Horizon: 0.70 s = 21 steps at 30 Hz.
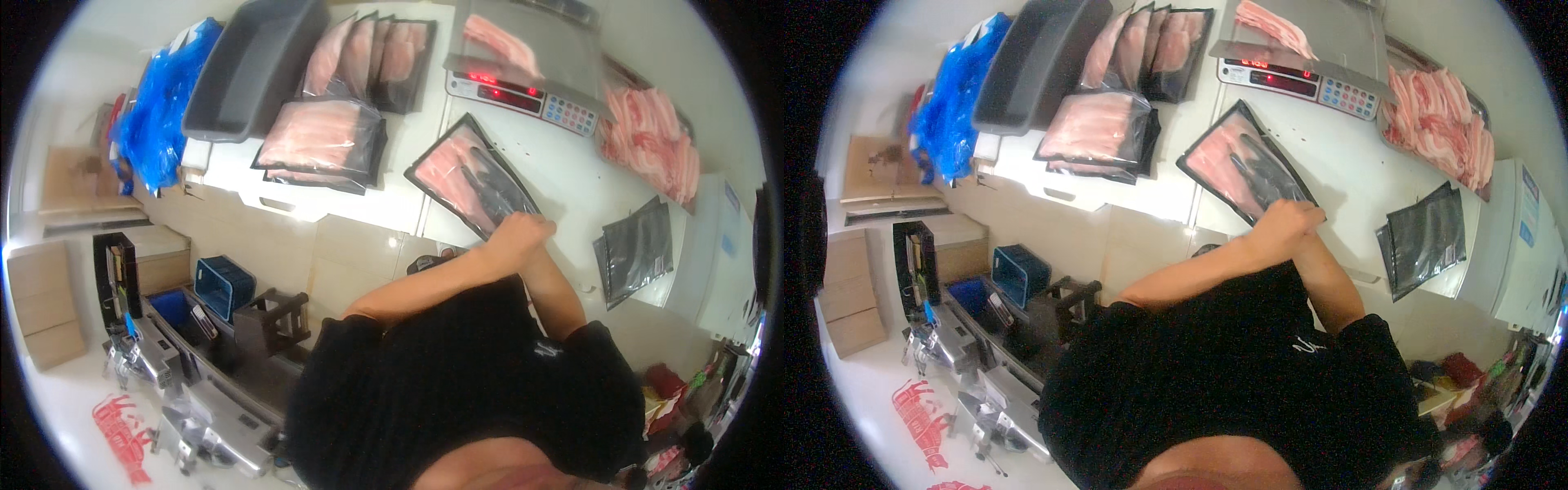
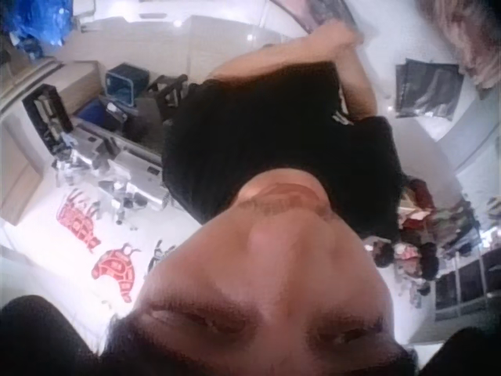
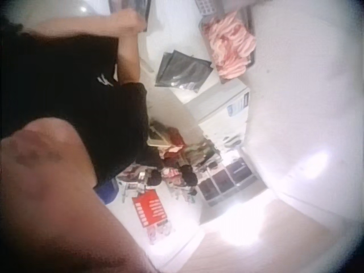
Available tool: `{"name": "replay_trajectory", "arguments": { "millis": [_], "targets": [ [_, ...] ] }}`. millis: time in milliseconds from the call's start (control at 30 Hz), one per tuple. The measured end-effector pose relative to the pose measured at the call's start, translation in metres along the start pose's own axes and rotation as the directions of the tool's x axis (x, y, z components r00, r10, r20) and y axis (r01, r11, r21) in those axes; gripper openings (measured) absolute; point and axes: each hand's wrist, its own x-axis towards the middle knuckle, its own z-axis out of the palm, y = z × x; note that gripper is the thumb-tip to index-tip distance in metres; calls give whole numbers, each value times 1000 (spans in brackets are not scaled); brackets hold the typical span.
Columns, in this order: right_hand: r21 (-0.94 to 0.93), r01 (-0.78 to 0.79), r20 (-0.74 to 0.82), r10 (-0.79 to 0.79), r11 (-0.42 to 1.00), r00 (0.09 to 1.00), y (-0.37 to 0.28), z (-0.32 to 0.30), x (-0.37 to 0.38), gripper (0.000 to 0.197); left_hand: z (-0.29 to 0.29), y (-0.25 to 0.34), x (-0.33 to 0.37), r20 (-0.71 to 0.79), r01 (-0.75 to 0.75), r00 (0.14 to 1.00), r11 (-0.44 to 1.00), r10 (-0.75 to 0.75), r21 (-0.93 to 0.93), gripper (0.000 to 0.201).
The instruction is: The person weighs portions of sliced meat on a digital scale and places them into plastic bags by hand.
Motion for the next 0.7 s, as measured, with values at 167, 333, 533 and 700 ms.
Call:
{"name": "replay_trajectory", "arguments": {
  "millis": [167,333,533,700],
  "targets": [
    [-92,9,-14,-11,996,1000,-5,9,-1,51,-8,0,-9,-43,-48,998,994,44,-95,14],
    [-201,41,-7,-43,979,999,-20,26,13,50,-44,-23,-9,-221,-164,969,954,108,-253,9],
    [-293,90,1,-94,952,996,-28,45,40,49,-103,-148,-18,-444,254,870,967,-213,34,22],
    [-392,139,-18,-159,909,987,-38,24,10,48,-121,-171,-20,-339,300,905,951,-257,79,26]
  ]
}}
